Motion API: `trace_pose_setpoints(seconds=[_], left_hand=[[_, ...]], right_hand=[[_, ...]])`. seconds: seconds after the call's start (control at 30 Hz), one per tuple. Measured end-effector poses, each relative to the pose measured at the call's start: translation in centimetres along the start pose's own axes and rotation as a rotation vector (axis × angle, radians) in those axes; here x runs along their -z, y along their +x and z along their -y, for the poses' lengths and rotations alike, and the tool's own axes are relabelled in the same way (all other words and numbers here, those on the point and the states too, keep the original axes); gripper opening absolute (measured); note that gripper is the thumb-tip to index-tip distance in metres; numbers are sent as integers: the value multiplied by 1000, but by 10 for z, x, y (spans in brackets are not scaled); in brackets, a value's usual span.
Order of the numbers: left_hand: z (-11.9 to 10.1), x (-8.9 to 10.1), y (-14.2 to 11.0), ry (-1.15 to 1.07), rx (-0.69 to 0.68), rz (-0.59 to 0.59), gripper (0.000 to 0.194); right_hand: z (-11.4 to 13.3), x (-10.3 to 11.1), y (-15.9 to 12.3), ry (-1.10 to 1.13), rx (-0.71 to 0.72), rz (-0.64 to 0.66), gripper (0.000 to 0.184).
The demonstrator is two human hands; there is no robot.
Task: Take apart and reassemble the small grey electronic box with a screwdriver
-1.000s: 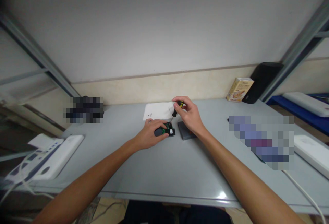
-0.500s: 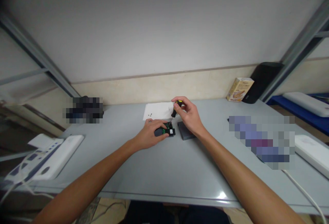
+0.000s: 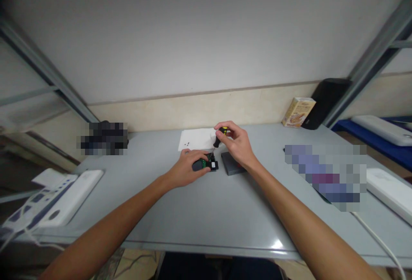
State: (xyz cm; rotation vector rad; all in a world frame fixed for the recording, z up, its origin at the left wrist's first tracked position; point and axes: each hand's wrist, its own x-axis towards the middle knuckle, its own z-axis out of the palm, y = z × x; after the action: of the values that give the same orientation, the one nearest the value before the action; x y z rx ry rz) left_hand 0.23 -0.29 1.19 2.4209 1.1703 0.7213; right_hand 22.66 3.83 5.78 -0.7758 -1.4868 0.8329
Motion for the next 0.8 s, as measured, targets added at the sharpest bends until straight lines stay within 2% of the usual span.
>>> trace_pose_setpoints(seconds=[0.2,0.4,0.67,0.8], left_hand=[[2,-1,0,8,4,-7,21],[3,-3,0,3,-3,-15,20],[0,0,0,7,7,9,20],[0,0,0,0,-4,5,19]], right_hand=[[-3,1,-1,98,-12,85,26],[0,-4,-3,-6,18,-1,18],[0,-3,-4,61,6,60,22],[0,-5,-4,12,25,14,17]])
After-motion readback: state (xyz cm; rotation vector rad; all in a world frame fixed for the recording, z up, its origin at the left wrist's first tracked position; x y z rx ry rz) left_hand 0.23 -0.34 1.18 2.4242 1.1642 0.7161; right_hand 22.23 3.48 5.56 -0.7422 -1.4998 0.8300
